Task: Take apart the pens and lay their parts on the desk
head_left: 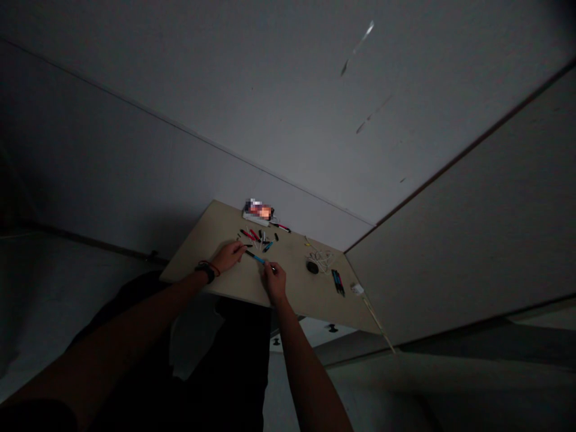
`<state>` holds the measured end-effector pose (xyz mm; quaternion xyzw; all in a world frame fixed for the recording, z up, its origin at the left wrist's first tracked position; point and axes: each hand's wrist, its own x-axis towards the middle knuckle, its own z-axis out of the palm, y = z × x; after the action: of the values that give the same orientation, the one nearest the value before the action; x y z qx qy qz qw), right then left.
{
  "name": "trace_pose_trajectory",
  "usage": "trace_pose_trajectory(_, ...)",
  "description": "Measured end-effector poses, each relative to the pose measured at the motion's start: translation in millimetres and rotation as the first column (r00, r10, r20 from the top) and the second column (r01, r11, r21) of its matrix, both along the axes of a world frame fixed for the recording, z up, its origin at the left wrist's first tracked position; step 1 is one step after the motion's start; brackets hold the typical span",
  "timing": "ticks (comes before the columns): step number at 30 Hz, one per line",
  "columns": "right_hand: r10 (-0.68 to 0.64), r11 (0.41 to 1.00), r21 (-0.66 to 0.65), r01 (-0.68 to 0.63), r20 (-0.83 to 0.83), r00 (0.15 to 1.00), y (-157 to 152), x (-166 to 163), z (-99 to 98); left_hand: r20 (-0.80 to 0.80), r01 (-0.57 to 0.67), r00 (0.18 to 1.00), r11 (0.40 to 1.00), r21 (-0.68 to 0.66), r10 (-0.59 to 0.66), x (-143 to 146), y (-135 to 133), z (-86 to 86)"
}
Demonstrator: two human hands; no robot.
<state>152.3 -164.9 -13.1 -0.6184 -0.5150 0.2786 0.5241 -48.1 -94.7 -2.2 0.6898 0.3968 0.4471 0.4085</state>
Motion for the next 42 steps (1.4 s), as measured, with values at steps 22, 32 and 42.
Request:
trace_pose_trajectory(22,0.013,1.0,-0.01,-0.013,-0.051,0.999,-1.9,-2.6,4.3,-0.032,-0.017,0.999,1.0,-0.006,0.017,-1.8,-2.3,3.4)
trace_pose_trajectory(32,0.011,1.0,0.003,-0.011,-0.014,1.0,-0.2,3.3,-0.5,0.015,0.021,1.0,1.0,-0.009,-0.02,-0.3,-0.3,1.4)
trace_pose_trajectory(42,0.007,1.0,-0.002,-0.007,-0.052,0.999,-1.1,2.2,1.8,0.021,-0.017,1.0,0.998,-0.055,0.018,-2.9,1.1,3.1)
